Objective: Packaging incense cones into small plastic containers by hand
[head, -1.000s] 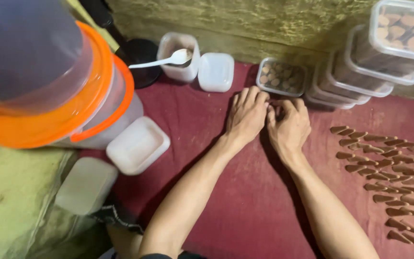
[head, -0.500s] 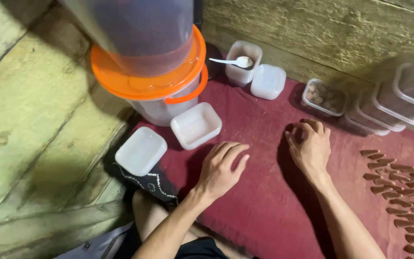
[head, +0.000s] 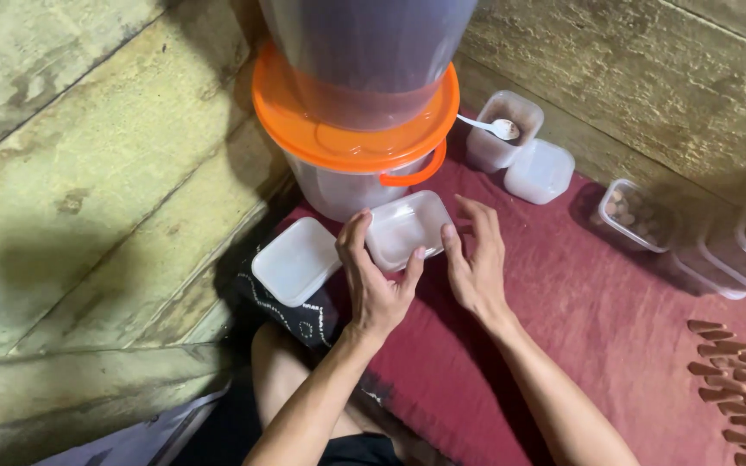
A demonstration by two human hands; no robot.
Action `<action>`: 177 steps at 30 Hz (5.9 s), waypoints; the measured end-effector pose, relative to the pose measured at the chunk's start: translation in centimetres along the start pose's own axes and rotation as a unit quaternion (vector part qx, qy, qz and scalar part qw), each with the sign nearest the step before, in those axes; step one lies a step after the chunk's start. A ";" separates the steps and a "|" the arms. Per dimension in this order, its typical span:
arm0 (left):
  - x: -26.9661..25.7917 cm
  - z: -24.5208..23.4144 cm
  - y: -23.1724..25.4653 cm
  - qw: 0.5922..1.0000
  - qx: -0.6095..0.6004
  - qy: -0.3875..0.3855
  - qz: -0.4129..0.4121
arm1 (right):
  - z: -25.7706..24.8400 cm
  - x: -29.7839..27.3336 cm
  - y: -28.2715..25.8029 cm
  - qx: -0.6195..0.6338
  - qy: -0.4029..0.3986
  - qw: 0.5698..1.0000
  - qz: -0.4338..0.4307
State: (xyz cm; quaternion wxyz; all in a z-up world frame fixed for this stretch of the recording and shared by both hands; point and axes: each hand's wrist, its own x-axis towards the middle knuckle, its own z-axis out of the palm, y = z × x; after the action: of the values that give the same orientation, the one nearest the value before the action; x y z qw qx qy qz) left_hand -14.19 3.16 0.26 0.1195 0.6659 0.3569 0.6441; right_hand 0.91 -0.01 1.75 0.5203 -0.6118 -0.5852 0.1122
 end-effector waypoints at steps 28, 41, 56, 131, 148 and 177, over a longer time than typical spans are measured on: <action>-0.6 0.6 -1.3 0.998 -0.019 -0.035 -0.039 | 2.5 -1.6 2.2 0.000 0.022 0.999 -0.049; -0.4 0.5 -1.2 1.000 -0.016 -0.017 -0.018 | 2.3 -1.4 2.1 0.013 0.007 0.998 -0.060; -0.5 0.0 -0.7 0.999 -0.039 -0.004 0.008 | 2.1 -1.7 2.0 0.012 0.026 0.995 -0.093; -1.7 -1.8 0.9 0.990 -0.078 -0.056 0.104 | -3.6 -10.3 -3.7 -0.062 0.015 0.993 -0.104; -3.1 -1.2 3.3 0.947 -0.143 -0.230 0.175 | -8.9 -13.5 -3.8 -0.091 0.069 0.993 -0.042; -6.6 5.6 10.9 0.847 -0.307 -0.420 0.112 | -18.6 -19.4 1.5 -0.161 0.140 0.976 0.045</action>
State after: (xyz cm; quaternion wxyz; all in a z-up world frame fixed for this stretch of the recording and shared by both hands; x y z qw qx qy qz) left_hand -4.84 -7.12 1.06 0.3832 0.8375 -0.0200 0.3891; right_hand 10.04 -25.27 -0.48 0.4866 -0.7225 -0.4888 -0.0472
